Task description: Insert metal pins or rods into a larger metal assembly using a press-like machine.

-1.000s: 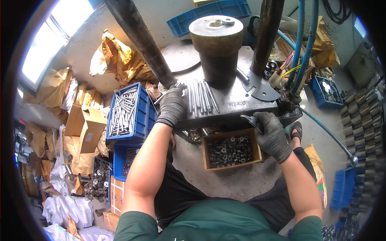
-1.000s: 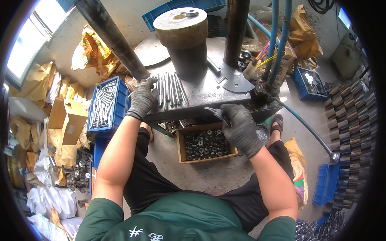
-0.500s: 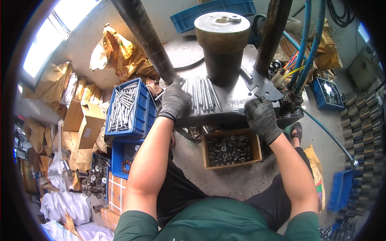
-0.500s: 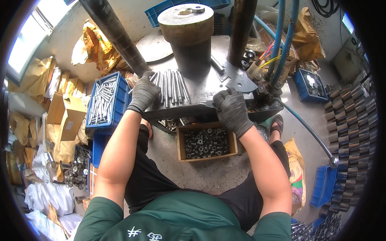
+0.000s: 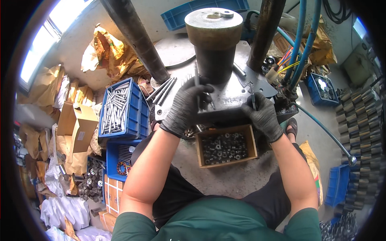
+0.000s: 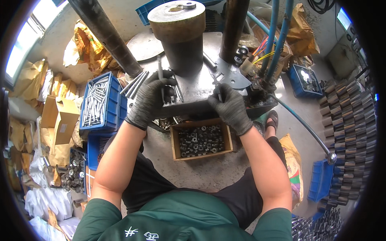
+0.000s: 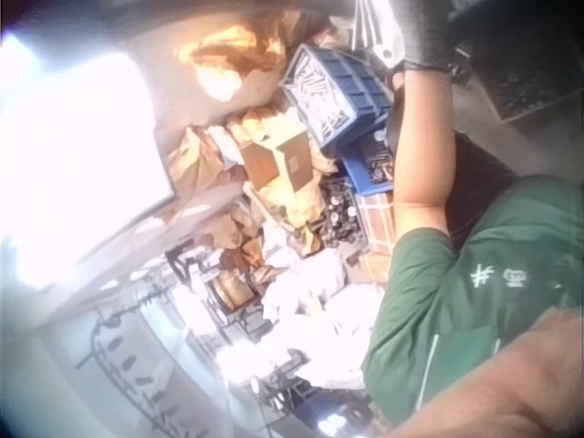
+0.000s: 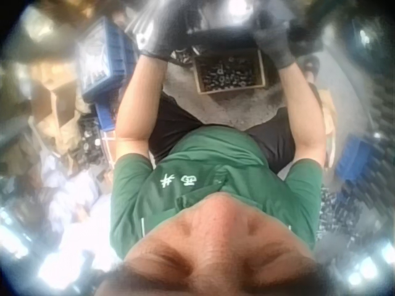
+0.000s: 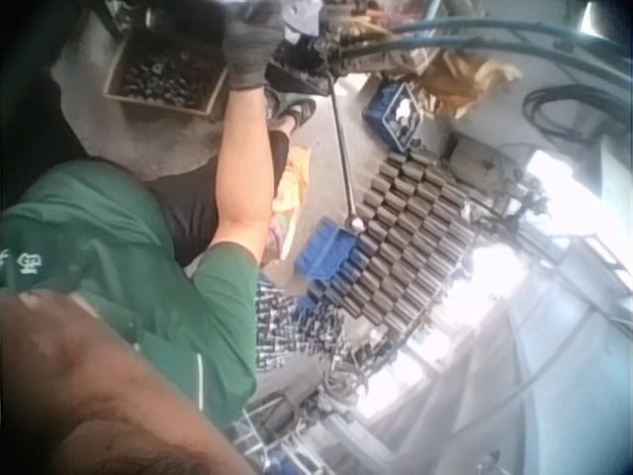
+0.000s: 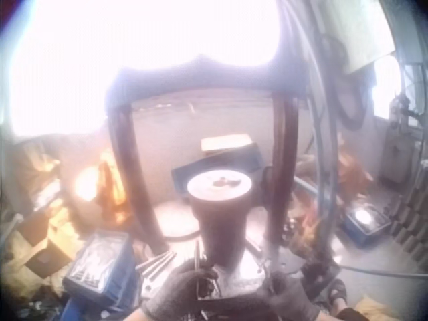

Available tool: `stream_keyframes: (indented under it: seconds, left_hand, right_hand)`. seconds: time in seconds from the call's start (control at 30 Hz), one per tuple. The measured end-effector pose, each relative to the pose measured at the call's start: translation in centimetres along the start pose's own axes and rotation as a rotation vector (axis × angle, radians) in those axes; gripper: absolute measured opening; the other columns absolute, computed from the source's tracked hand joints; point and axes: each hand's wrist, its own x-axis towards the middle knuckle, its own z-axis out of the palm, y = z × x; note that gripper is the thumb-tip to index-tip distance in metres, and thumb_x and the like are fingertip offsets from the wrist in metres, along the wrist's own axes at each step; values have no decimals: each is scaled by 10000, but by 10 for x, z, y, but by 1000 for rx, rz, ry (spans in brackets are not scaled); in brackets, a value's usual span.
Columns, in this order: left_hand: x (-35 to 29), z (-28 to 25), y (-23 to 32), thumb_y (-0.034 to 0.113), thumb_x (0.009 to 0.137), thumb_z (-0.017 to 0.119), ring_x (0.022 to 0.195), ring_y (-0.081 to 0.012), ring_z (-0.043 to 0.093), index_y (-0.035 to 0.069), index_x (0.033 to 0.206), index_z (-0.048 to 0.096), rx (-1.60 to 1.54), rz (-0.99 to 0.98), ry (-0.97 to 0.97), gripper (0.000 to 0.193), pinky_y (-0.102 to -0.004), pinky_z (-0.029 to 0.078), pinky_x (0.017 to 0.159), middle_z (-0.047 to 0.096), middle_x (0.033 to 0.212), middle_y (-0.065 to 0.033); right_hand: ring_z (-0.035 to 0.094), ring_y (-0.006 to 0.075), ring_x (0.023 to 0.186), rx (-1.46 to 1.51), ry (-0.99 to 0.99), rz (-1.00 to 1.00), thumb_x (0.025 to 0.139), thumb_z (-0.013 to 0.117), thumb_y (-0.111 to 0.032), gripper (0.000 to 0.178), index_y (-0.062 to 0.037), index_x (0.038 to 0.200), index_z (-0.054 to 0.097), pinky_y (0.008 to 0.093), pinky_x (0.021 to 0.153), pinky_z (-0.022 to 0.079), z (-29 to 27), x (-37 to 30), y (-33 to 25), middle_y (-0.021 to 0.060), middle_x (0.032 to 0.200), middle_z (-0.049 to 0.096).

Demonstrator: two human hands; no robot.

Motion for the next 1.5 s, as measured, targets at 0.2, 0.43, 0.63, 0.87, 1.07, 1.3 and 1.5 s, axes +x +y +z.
stream_keyframes:
  seconds: [0.2, 0.43, 0.63, 0.87, 1.07, 1.3, 1.5]
  left_hand:
    - [-21, 47, -37, 220, 986, 708, 983, -125, 640, 13, 1243, 635, 208, -75, -249, 338, -275, 537, 880, 686, 1091, -55]
    - [-18, 53, -45, 235, 1021, 661, 1124, -159, 624, -16, 1294, 611, 466, -70, -449, 374, -321, 517, 1015, 673, 1169, -80]
    - [-15, 49, -48, 237, 1044, 622, 825, -87, 629, 56, 1127, 631, 353, -169, -231, 200, -246, 545, 735, 656, 949, -12]
    - [-13, 44, -47, 195, 1003, 648, 598, -84, 557, 78, 1054, 614, 78, -200, -41, 132, -215, 452, 495, 608, 781, 0]
    - [-12, 42, -51, 158, 985, 619, 579, -96, 550, 77, 1021, 602, -29, -198, 20, 91, -211, 449, 479, 592, 744, -27]
    - [-13, 51, -49, 136, 974, 611, 648, -91, 589, 79, 1029, 590, -128, -222, 34, 83, -195, 485, 507, 624, 859, -45]
    - [-18, 48, -46, 115, 959, 624, 666, -84, 589, 76, 1008, 597, -70, -214, 18, 68, -188, 483, 507, 612, 861, -34]
  right_hand:
    - [552, 79, 784, 212, -94, 122, 854, 798, -106, 187, -59, 941, 639, 272, 731, 498, -5, -19, -25, -14, 818, 610]
    - [573, 81, 839, 399, -185, 214, 825, 829, -106, 229, -47, 968, 660, 272, 771, 508, -17, -33, -21, -10, 880, 633]
    - [615, 117, 774, 264, -117, 146, 840, 803, -107, 176, -47, 938, 669, 296, 732, 517, -21, -24, -10, 21, 811, 662]
    - [686, 418, 851, -414, 117, -167, 886, 688, -118, 109, -59, 973, 661, 449, 734, 557, -6, 16, 27, 222, 860, 684]
    - [706, 398, 844, -427, 86, -119, 871, 699, -160, 160, -64, 996, 670, 469, 747, 555, -1, 21, 26, 195, 879, 702]
    - [704, 247, 898, -141, 58, 97, 866, 729, -144, 331, -17, 1161, 648, 361, 803, 552, -30, 6, 26, 163, 928, 696]
    - [600, 192, 1115, 177, -181, 102, 814, 722, -9, 785, -20, 1540, 423, 301, 950, 521, -44, -44, -20, 102, 1198, 603]
